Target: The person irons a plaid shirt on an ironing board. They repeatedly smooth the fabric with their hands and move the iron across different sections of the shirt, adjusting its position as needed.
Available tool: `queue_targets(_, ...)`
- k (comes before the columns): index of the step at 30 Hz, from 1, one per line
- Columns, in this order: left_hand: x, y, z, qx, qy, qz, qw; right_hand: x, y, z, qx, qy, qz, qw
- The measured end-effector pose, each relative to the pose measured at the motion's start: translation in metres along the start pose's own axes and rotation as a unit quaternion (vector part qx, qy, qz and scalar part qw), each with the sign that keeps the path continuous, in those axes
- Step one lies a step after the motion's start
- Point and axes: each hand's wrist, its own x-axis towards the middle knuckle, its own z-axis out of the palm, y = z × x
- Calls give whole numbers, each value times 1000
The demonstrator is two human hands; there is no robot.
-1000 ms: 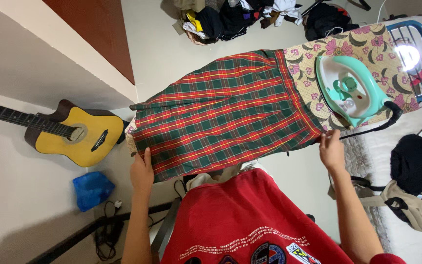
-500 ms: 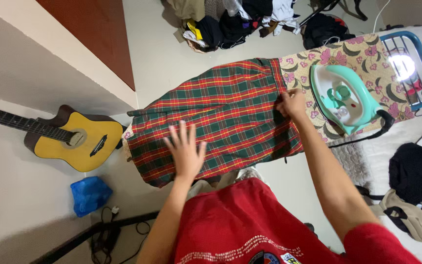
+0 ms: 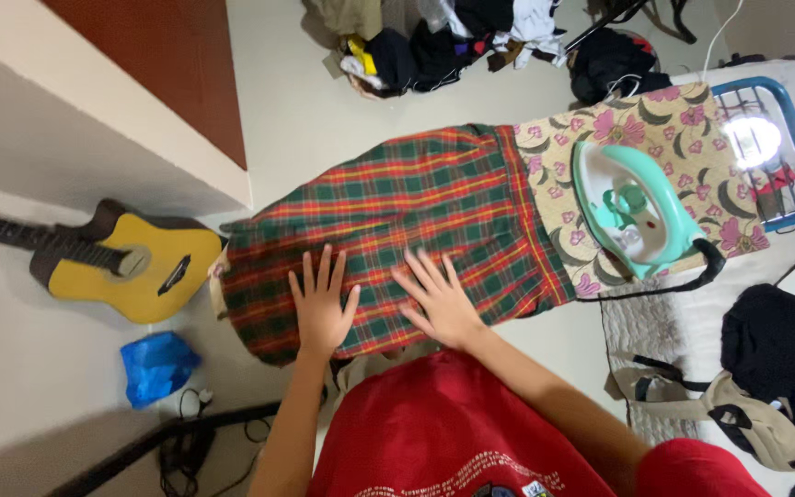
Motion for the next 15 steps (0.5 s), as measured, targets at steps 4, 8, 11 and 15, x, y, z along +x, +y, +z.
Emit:
queue_targets(4, 2, -1, 3, 5, 13, -15, 1000, -43, 59, -24, 0, -132, 249, 959)
queue_targets(8, -23, -17, -2, 32, 44, -173, 983, -74, 109, -13, 15, 39, 230, 972)
queue_targets(11, -50, -36, -11, -9, 102, -214, 971, -83, 118, 3, -25, 54, 272, 961)
queue_targets(15, -48, -46, -19, 39, 115, -197, 973, -73, 101, 22, -86, 61, 329, 939)
